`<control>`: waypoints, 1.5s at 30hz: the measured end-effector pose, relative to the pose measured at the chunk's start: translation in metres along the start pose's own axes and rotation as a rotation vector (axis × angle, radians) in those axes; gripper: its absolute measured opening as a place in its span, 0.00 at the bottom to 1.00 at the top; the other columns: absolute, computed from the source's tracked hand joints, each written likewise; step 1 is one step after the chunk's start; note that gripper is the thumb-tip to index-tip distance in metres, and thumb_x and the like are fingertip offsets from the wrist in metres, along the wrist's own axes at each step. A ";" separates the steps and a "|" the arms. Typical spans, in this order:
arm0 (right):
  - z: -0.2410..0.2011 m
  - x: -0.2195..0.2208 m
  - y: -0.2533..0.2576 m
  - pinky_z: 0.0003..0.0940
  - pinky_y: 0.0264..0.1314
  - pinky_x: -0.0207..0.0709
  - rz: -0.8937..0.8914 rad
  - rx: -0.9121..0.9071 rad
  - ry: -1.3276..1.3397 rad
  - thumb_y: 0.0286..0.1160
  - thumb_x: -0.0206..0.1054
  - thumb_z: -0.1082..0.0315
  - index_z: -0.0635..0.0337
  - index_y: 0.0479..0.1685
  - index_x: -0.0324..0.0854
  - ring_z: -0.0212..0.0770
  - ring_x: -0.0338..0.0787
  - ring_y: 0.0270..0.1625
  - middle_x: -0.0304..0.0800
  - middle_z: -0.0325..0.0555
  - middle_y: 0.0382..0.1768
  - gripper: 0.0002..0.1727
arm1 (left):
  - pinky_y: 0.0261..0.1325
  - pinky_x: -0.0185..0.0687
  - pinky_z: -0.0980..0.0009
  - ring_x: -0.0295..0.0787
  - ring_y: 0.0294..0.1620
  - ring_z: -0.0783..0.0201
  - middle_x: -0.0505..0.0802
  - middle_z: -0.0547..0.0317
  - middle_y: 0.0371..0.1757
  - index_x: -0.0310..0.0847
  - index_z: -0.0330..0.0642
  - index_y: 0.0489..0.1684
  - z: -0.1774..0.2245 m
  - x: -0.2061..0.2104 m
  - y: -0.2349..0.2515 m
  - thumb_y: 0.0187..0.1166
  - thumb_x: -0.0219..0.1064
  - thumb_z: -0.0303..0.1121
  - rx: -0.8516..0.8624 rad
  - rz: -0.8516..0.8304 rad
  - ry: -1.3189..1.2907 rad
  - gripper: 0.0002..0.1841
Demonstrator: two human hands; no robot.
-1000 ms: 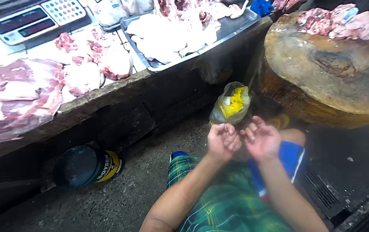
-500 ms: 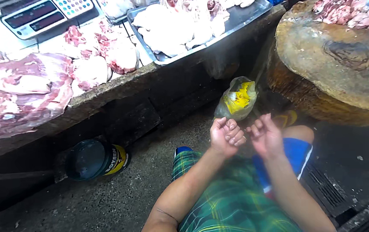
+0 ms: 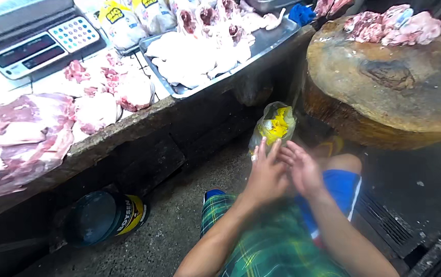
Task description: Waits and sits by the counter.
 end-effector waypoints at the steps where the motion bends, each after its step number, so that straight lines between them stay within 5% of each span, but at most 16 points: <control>1: -0.002 0.004 0.000 0.46 0.77 0.77 -0.043 -0.015 -0.016 0.91 0.38 0.62 0.60 0.88 0.65 0.47 0.85 0.73 0.84 0.53 0.73 0.30 | 0.93 0.26 0.29 0.28 0.98 0.41 0.56 0.57 0.97 0.96 0.57 0.42 0.006 0.008 -0.001 0.74 0.69 0.43 0.011 -0.063 0.196 0.09; 3: -0.003 0.012 -0.001 0.45 0.75 0.79 -0.085 -0.048 -0.044 0.91 0.44 0.65 0.60 0.87 0.67 0.47 0.87 0.70 0.86 0.54 0.70 0.28 | 0.89 0.22 0.23 0.25 0.98 0.37 0.51 0.51 0.98 0.93 0.54 0.50 0.011 0.024 -0.007 0.77 0.66 0.43 -0.008 -0.115 0.413 0.12; 10: 0.010 0.016 -0.005 0.43 0.67 0.85 -0.009 -0.075 -0.153 0.92 0.52 0.65 0.57 0.80 0.76 0.44 0.91 0.60 0.90 0.51 0.61 0.22 | 0.89 0.24 0.25 0.35 0.98 0.44 0.63 0.58 0.95 0.80 0.48 0.78 0.014 0.046 -0.018 0.80 0.60 0.29 -0.104 -0.057 0.671 0.24; 15: 0.010 0.017 -0.007 0.41 0.63 0.87 0.054 -0.084 -0.187 0.91 0.54 0.67 0.57 0.73 0.81 0.43 0.92 0.57 0.92 0.49 0.56 0.18 | 0.89 0.24 0.26 0.33 0.98 0.45 0.61 0.60 0.95 0.72 0.49 0.85 0.017 0.049 -0.019 0.77 0.61 0.27 -0.137 -0.081 0.713 0.31; 28: 0.019 0.016 -0.006 0.37 0.57 0.88 0.181 -0.107 -0.273 0.91 0.55 0.65 0.56 0.65 0.85 0.38 0.93 0.50 0.94 0.44 0.47 0.15 | 0.90 0.20 0.30 0.27 0.99 0.48 0.54 0.57 0.98 0.55 0.44 0.95 0.019 0.057 -0.021 0.82 0.56 0.27 -0.149 -0.109 0.763 0.35; 34: 0.025 0.013 -0.003 0.39 0.52 0.88 0.210 -0.108 -0.202 0.91 0.58 0.62 0.58 0.60 0.87 0.39 0.93 0.46 0.93 0.46 0.42 0.14 | 0.91 0.28 0.28 0.33 0.99 0.46 0.55 0.59 0.97 0.62 0.49 0.92 0.020 0.060 -0.022 0.79 0.59 0.25 -0.162 -0.129 0.711 0.35; 40: 0.027 0.013 -0.006 0.41 0.65 0.87 0.095 -0.114 -0.212 0.91 0.57 0.64 0.58 0.75 0.80 0.42 0.93 0.58 0.93 0.47 0.57 0.20 | 0.89 0.22 0.27 0.31 0.98 0.44 0.59 0.56 0.96 0.65 0.46 0.90 0.014 0.057 -0.020 0.79 0.59 0.29 -0.193 -0.165 0.710 0.33; 45: 0.027 0.014 -0.005 0.40 0.61 0.88 0.126 -0.080 -0.235 0.91 0.57 0.65 0.56 0.71 0.83 0.41 0.93 0.55 0.94 0.47 0.53 0.17 | 0.89 0.22 0.26 0.30 0.98 0.45 0.57 0.57 0.97 0.65 0.47 0.90 0.012 0.059 -0.022 0.79 0.59 0.29 -0.184 -0.155 0.718 0.33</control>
Point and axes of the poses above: each hand's wrist, its own y-axis towards the middle knuckle, its own x-axis out of the palm, z = x × y, the point moved 4 cm from there along y, towards the middle knuckle
